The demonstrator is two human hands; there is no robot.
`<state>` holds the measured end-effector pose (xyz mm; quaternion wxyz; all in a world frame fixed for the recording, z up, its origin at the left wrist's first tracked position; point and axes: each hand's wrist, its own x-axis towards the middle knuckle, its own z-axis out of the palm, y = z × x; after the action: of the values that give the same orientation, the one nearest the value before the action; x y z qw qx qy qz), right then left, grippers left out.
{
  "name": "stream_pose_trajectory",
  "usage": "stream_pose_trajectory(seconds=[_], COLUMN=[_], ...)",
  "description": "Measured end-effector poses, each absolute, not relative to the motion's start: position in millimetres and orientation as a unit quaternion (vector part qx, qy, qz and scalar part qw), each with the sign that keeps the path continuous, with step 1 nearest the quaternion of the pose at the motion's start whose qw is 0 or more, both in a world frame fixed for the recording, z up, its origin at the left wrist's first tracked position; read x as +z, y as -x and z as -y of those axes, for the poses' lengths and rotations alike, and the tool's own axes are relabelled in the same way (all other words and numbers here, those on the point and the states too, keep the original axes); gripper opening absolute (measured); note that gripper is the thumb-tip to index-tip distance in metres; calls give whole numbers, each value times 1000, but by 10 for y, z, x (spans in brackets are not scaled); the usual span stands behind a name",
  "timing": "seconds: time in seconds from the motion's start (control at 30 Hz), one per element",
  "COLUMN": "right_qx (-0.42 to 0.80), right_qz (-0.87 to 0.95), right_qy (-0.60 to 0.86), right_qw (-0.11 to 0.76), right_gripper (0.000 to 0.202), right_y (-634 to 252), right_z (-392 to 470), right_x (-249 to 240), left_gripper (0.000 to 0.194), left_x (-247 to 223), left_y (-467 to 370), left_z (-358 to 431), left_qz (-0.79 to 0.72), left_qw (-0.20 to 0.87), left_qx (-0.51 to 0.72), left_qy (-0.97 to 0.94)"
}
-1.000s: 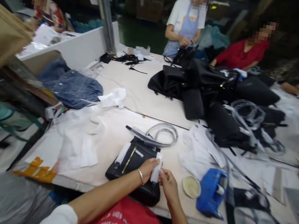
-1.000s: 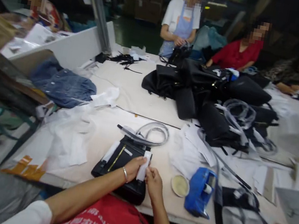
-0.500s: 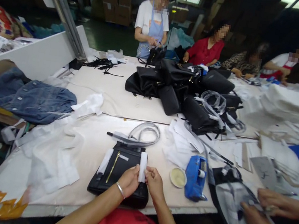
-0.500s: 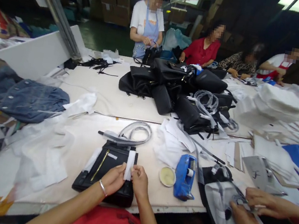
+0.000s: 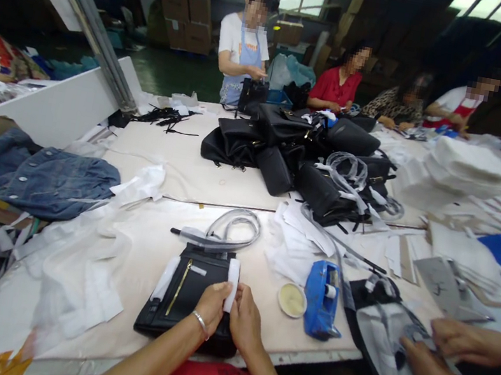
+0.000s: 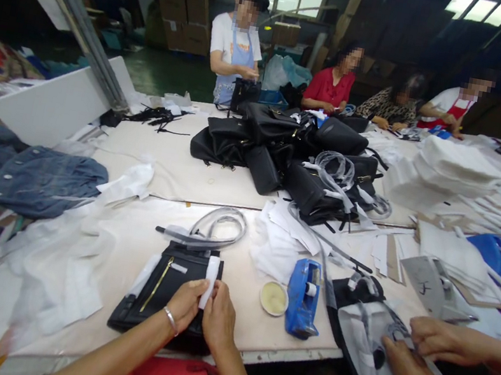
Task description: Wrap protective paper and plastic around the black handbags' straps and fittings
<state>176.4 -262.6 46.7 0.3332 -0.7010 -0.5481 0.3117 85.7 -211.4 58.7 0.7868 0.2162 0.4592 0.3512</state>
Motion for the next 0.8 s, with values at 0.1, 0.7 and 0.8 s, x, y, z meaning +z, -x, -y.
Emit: stream_pose_trajectory(seconds=[0.1, 0.7, 0.8], right_qx=[269, 55, 94], right_qz=[592, 431, 369], right_qy=[692, 865, 911], right_qw=[313, 253, 160], right_gripper=[37, 27, 25], right_y=[-1789, -3555, -4076], right_z=[2669, 3272, 3456], right_x=[459, 623, 531], left_gripper=[32, 17, 19], left_x=[543, 446, 551], left_y=[-903, -1037, -1079], left_z=[2108, 2046, 2046], left_qz=[-513, -567, -560], left_qw=[740, 732, 743], left_qx=[333, 233, 228], left_qy=[-279, -297, -285])
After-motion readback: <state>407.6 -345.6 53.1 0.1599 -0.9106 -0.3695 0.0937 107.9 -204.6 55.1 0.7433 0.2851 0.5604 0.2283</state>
